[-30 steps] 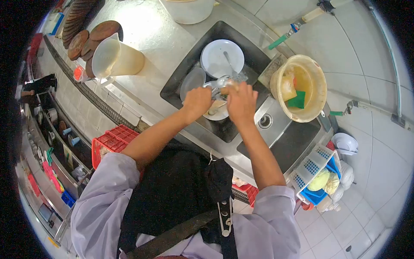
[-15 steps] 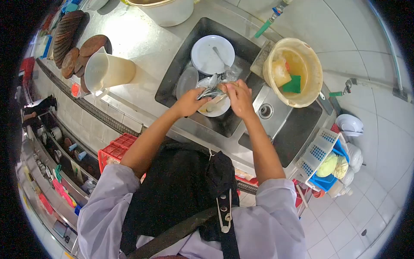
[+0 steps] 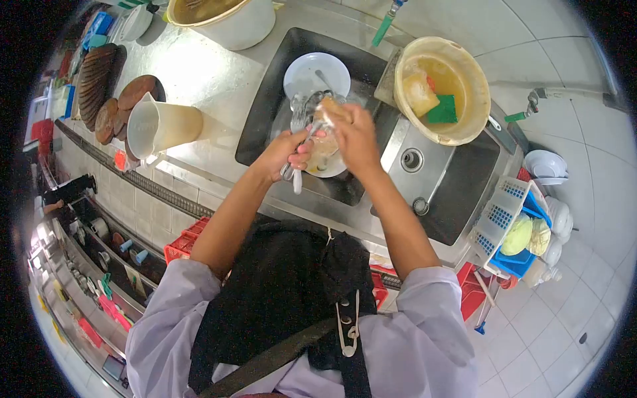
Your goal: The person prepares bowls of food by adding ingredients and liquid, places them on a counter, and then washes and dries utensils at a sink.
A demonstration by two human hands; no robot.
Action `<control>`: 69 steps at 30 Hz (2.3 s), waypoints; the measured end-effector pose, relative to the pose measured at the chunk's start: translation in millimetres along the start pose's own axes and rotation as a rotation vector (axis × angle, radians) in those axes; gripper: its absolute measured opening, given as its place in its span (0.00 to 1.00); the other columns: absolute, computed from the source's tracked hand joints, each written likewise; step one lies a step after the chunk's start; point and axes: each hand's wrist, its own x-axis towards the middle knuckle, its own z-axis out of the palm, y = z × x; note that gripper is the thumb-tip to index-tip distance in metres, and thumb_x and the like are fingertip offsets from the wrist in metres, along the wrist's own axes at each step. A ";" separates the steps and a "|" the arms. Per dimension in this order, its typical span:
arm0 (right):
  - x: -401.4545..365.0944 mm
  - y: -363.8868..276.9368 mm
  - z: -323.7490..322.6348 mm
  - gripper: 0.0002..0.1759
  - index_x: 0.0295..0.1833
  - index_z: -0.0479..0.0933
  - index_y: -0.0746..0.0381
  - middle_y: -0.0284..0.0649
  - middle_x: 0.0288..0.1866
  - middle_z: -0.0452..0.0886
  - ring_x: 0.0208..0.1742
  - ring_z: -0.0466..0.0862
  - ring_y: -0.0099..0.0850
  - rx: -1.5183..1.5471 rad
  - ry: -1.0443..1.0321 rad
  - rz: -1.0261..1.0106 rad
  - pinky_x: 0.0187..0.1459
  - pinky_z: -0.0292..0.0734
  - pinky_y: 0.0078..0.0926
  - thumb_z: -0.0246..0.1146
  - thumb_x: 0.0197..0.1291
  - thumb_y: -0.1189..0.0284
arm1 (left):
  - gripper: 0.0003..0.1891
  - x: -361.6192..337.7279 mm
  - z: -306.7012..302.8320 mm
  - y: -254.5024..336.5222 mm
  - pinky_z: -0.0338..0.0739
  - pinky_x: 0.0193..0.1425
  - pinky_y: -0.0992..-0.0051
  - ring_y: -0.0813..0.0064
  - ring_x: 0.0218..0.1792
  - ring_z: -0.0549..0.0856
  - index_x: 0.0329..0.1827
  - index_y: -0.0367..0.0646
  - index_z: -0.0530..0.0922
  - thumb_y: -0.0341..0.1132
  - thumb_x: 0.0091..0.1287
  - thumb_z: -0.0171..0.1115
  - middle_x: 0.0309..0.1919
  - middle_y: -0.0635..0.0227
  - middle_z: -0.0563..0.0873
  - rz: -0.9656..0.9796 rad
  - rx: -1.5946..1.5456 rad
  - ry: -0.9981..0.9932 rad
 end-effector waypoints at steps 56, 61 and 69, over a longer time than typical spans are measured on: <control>-6.5 -32.5 -1.0 0.19 0.68 0.77 0.66 0.54 0.50 0.77 0.48 0.80 0.54 0.258 0.262 0.244 0.52 0.76 0.46 0.57 0.76 0.72 | 0.25 36.0 25.1 -19.9 0.68 0.26 0.80 0.87 0.20 0.68 0.42 0.48 0.72 0.63 0.81 0.51 0.22 0.80 0.68 0.092 -0.040 0.066; -49.6 -72.7 15.5 0.23 0.69 0.76 0.65 0.59 0.56 0.75 0.56 0.77 0.60 0.225 0.014 0.319 0.59 0.73 0.51 0.61 0.74 0.65 | 0.17 51.7 18.0 -15.7 0.80 0.64 0.65 0.66 0.54 0.85 0.60 0.40 0.75 0.46 0.85 0.51 0.52 0.63 0.84 0.304 -0.214 0.195; -32.4 -70.4 -7.6 0.22 0.69 0.76 0.63 0.57 0.60 0.78 0.61 0.77 0.59 0.152 -0.049 0.164 0.65 0.71 0.51 0.60 0.73 0.71 | 0.20 36.0 37.8 14.5 0.77 0.73 0.51 0.46 0.72 0.78 0.51 0.44 0.71 0.52 0.87 0.41 0.72 0.51 0.76 0.566 -0.163 0.106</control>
